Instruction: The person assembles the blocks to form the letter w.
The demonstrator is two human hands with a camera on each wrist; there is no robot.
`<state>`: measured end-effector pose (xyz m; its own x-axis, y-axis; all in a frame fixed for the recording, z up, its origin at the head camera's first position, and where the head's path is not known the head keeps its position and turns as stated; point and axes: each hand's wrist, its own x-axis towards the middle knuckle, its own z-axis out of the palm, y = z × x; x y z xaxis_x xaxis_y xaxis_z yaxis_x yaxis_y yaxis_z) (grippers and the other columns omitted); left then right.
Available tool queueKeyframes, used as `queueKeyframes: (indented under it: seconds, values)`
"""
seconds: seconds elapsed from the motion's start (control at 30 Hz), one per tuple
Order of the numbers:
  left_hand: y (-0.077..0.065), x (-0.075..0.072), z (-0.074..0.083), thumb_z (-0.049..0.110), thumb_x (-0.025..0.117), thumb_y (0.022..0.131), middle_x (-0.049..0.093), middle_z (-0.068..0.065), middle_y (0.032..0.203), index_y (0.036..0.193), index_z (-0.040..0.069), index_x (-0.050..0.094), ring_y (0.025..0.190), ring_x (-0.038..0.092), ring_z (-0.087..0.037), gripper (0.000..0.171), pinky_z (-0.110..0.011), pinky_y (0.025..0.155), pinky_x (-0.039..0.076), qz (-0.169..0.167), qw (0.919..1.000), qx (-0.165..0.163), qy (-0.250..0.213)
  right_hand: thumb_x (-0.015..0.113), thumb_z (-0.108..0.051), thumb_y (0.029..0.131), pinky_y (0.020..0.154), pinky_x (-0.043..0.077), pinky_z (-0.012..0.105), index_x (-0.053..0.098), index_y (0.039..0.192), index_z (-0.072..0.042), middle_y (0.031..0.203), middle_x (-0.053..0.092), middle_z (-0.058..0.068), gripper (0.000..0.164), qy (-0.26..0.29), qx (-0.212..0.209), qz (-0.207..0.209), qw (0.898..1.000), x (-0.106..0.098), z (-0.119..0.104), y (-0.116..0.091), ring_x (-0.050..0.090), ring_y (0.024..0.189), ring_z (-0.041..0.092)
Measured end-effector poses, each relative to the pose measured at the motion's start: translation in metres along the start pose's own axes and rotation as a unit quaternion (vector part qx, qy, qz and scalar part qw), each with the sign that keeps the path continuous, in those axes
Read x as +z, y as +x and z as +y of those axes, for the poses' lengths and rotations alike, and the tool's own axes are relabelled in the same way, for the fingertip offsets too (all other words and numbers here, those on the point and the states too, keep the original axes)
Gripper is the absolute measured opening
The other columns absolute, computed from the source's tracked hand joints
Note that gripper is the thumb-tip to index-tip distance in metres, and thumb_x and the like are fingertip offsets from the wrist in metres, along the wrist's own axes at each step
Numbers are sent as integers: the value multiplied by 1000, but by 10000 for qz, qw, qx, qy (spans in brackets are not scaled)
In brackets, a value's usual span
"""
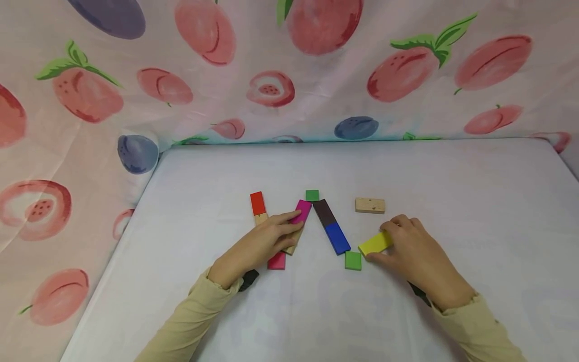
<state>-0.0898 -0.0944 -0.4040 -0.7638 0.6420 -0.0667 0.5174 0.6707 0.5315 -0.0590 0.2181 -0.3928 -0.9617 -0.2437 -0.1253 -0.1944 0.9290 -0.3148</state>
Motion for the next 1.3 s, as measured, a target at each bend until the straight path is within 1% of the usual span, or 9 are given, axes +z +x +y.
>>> queueKeyframes:
  seconds: [0.17,0.27,0.4,0.6,0.87,1.0,1.17,1.3]
  values:
    - [0,0,0,17,61,99,39,-9,157,141,6,54,142,41,-26,44,-33,112,41,-4,10000,-3,6,86,-44,73,89,49,61,66,112,7,118,57,32,67,73,13,-22,10000,2,0,2,55,100,45]
    - [0,0,0,17,61,99,39,-9,157,141,6,54,142,41,-26,44,-33,112,41,-9,10000,-6,-7,86,-42,73,89,49,61,66,111,8,118,58,32,66,96,-88,36,9999,2,0,2,55,100,45]
    - [0,0,-1,17,61,100,39,-9,157,141,6,54,143,41,-25,44,-33,112,40,2,10000,9,-26,86,-39,73,93,48,63,66,112,8,119,58,31,65,133,-273,100,9995,1,2,3,55,105,46]
    - [0,0,-1,17,61,99,40,-9,156,141,5,54,142,41,-25,44,-33,112,41,27,10000,32,-1,86,-38,75,98,45,65,65,117,6,126,55,31,64,199,-362,-17,9991,1,1,6,51,115,48]
    - [1,0,-1,17,62,99,39,-8,157,142,6,54,143,41,-24,45,-31,112,41,-14,10000,-9,2,86,-33,76,99,44,66,65,119,5,131,51,29,61,470,-589,24,9972,2,4,9,48,120,48]
    - [0,-1,-1,17,62,99,39,-9,157,141,6,54,143,41,-25,44,-32,112,41,11,10000,16,16,86,-31,76,100,43,66,65,120,4,133,50,29,61,562,-668,-37,9962,2,6,11,47,123,48]
    - [0,-1,-1,17,62,99,40,-10,156,141,5,55,142,41,-25,44,-32,112,41,28,10000,38,-15,86,-27,76,101,42,66,64,122,3,135,49,28,60,687,-863,-124,9938,1,9,14,46,125,47]
    - [0,0,-2,17,62,99,40,-10,156,141,5,55,142,41,-26,44,-33,112,41,35,10000,48,-16,86,-28,76,101,41,67,63,124,1,138,47,27,60,740,-954,-240,9924,1,11,16,44,128,47]
